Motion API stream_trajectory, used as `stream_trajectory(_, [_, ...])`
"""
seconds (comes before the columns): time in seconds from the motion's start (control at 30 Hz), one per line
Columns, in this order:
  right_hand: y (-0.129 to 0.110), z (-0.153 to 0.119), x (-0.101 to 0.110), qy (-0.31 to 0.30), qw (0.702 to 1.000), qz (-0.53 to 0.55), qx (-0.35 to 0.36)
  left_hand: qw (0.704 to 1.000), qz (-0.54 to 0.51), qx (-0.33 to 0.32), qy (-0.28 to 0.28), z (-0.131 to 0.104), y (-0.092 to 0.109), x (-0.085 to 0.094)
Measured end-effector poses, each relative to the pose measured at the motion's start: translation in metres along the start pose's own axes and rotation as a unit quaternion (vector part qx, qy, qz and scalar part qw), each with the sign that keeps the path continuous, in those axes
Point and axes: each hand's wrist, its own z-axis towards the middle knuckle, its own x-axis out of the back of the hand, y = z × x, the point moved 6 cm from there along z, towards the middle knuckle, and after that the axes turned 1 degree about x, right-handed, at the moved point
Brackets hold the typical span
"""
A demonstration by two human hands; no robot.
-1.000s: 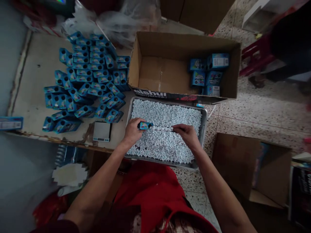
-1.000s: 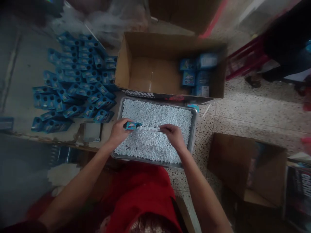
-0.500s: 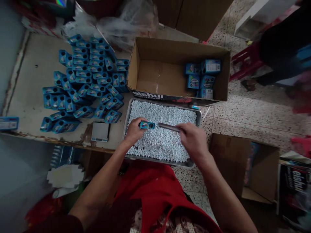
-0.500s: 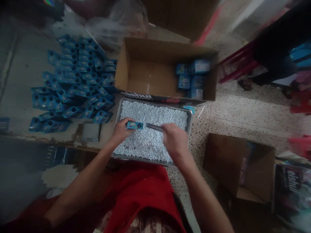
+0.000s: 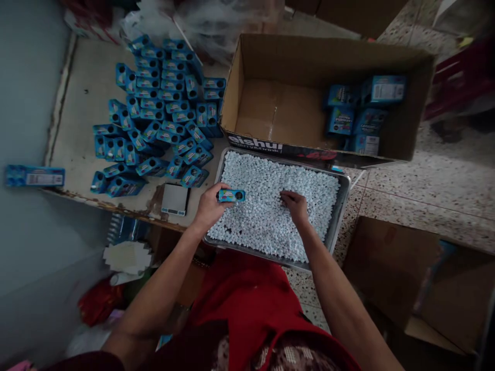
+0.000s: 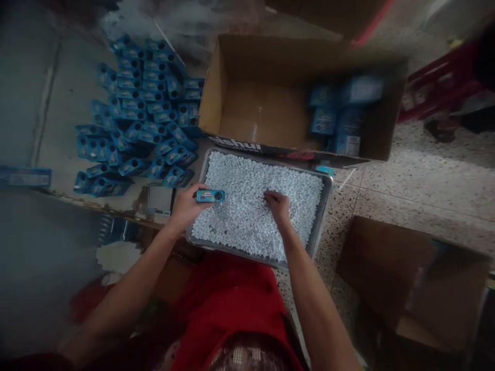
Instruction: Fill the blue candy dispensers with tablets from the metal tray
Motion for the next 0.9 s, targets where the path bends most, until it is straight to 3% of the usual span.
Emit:
stream_trajectory(0.17, [-0.038, -0.011, 0.016, -0.086, 0.992, 0.085, -0.024, 0.998, 0.057, -0.010, 0.009, 0.003, 0.003, 0.003])
stream_trajectory(0.3, [-0.100, -0.027, 0.025, -0.152, 0.988, 0.008, 0.025, 0.998, 0.046, -0.042, -0.005, 0.008, 0.020, -0.001])
stream_trajectory(0.4, [-0.157, -0.039, 0.023, -0.140, 0.976, -0.132, 0.102, 0.997, 0.038, -0.073, -0.007, 0.010, 0.032, -0.005])
stream_trajectory(0.47, [-0.197, -0.050, 0.014, -0.118, 0.941, -0.272, 0.161, 0.995, 0.038, -0.089, -0.012, 0.010, 0.036, -0.010])
stream_trajectory(0.53, [-0.232, -0.065, -0.001, -0.112, 0.885, -0.408, 0.195, 0.994, 0.040, -0.099, -0.014, 0.010, 0.038, -0.015])
stream_trajectory(0.6, [-0.256, -0.079, -0.011, -0.119, 0.837, -0.492, 0.205, 0.994, 0.034, -0.103, -0.016, 0.010, 0.038, -0.019])
stream_trajectory(0.63, [-0.263, -0.084, -0.011, -0.120, 0.828, -0.506, 0.210, 0.994, 0.027, -0.103, -0.013, 0.010, 0.037, -0.020])
stream_trajectory(0.7, [-0.261, -0.090, 0.006, -0.103, 0.842, -0.481, 0.223, 0.995, 0.003, -0.096, -0.003, 0.012, 0.033, -0.018])
stream_trajectory(0.77, [-0.231, -0.090, 0.044, -0.062, 0.878, -0.421, 0.218, 0.997, -0.034, -0.074, 0.001, 0.015, 0.025, -0.015])
stream_trajectory(0.83, [-0.174, -0.085, 0.088, -0.007, 0.909, -0.383, 0.165, 0.995, -0.093, -0.046, -0.012, 0.019, 0.014, -0.013])
stream_trajectory(0.9, [-0.106, -0.079, 0.120, 0.051, 0.917, -0.390, 0.066, 0.986, -0.164, -0.023, -0.034, 0.021, 0.004, -0.012])
